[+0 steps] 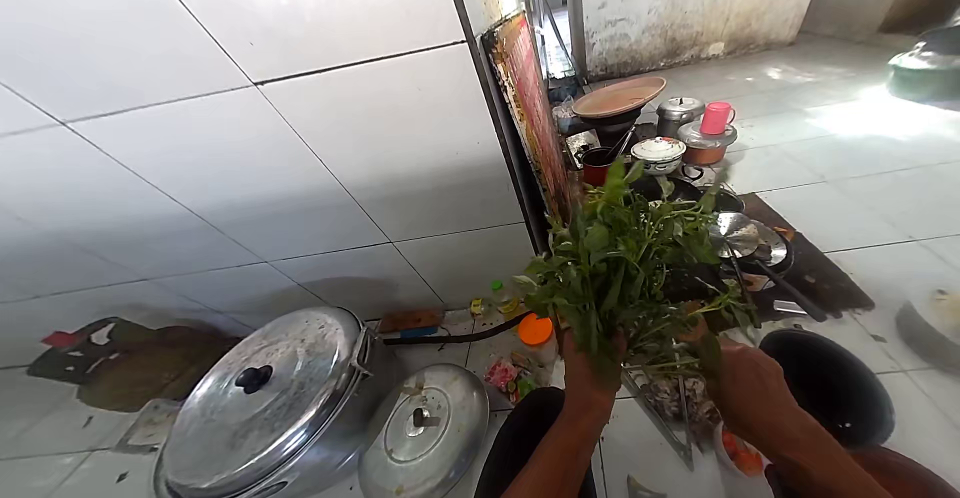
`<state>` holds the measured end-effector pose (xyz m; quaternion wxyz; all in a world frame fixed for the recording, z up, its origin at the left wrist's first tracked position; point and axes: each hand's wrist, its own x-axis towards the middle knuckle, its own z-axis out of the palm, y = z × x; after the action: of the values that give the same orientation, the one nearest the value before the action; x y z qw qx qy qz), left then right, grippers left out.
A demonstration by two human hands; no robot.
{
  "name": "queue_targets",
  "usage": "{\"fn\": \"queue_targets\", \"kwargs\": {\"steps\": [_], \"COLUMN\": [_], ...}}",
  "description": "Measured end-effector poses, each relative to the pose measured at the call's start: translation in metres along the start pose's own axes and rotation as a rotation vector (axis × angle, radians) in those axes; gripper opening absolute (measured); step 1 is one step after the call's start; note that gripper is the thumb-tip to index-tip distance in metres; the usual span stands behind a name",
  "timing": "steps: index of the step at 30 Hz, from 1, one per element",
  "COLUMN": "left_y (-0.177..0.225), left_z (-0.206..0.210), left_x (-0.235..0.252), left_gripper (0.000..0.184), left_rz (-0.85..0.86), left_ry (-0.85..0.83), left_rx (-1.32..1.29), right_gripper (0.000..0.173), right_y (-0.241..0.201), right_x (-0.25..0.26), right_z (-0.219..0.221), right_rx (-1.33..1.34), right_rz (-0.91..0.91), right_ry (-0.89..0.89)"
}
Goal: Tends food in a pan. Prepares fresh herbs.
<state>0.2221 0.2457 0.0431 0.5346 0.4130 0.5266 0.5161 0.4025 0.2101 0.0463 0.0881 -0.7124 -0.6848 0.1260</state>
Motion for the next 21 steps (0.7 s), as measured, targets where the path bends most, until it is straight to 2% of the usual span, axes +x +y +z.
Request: {"fn": "queue_targets", "kwargs": {"steps": [4, 7, 9, 14, 21], "left_y": [0.002, 0.007, 0.007, 0.008, 0.008], "left_z": [-0.008, -0.012, -0.012, -0.013, -0.012], "left_x": [0.004, 0.004, 0.003, 0.003, 0.004], "left_gripper": [0.023, 0.016, 0.010, 0.011, 0.009], "left_rz": [0.001, -0.086, -0.119, -0.137, -0.145], "left_ry": [0.007, -0.007, -0.010, -0.022, -0.039], "left_rx": [0.059, 0.030, 0.015, 0.046, 0.038], "right_gripper": [0.016, 0.017, 0.017, 0.027, 0.026], "right_y": [0.022, 0.035, 0.035, 0.033, 0.027], "right_x": [-0.007, -0.006, -0.007, -0.007, -0.006], "right_z": [-0.009, -0.006, -0.011, -0.016, -0.011], "right_rx": [0.552, 0.883, 1.012, 1.133, 1.122], "right_rz": [-0.064, -0.090, -0.056, -0.012, 0.018], "right_ry": [-0.035, -0.110, -0.187, -0.233, -0.271]}}
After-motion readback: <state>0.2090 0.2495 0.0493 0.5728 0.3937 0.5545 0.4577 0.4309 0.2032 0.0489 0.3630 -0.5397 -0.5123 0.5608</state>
